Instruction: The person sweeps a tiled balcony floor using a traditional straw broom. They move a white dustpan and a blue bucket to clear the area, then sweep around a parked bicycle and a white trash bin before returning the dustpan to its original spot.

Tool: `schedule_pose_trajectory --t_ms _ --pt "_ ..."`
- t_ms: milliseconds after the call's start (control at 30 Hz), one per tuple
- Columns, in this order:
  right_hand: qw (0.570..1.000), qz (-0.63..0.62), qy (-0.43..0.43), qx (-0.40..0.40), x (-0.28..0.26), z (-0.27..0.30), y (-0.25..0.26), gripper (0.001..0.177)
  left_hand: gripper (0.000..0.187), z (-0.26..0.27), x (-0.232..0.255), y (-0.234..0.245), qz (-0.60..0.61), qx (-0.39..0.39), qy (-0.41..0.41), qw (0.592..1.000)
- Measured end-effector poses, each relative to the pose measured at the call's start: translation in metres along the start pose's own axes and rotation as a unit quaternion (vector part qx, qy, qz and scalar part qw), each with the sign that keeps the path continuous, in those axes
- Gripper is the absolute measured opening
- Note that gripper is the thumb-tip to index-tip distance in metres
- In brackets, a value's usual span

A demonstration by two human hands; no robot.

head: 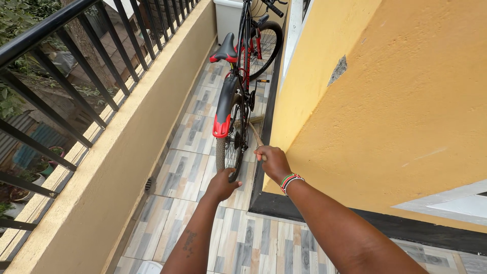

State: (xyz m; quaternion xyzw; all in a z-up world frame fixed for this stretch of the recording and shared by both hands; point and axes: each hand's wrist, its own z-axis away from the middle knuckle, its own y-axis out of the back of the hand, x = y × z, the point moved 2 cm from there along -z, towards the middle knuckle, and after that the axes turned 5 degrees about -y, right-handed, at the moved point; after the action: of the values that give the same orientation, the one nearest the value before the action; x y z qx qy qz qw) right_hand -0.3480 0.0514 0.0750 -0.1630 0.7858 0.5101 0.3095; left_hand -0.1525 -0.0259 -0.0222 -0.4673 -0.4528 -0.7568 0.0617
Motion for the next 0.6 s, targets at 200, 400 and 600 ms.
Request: schedule_pose_trajectory --t_ms 200,400,600 --pt "0.997 0.052 -0.026 -0.046 -0.014 -0.052 0.014 0.017 0.058 0.027 0.008 0.012 0.047 0.000 0.001 0.999" --pt "0.960 0.098 0.135 -0.224 -0.010 -0.077 0.005 0.023 0.053 0.056 0.024 0.013 0.115 -0.011 0.014 0.993" --pt "0.995 0.063 0.032 -0.074 -0.002 -0.077 -0.009 0.026 0.051 0.078 0.023 0.017 0.146 -0.033 0.053 0.987"
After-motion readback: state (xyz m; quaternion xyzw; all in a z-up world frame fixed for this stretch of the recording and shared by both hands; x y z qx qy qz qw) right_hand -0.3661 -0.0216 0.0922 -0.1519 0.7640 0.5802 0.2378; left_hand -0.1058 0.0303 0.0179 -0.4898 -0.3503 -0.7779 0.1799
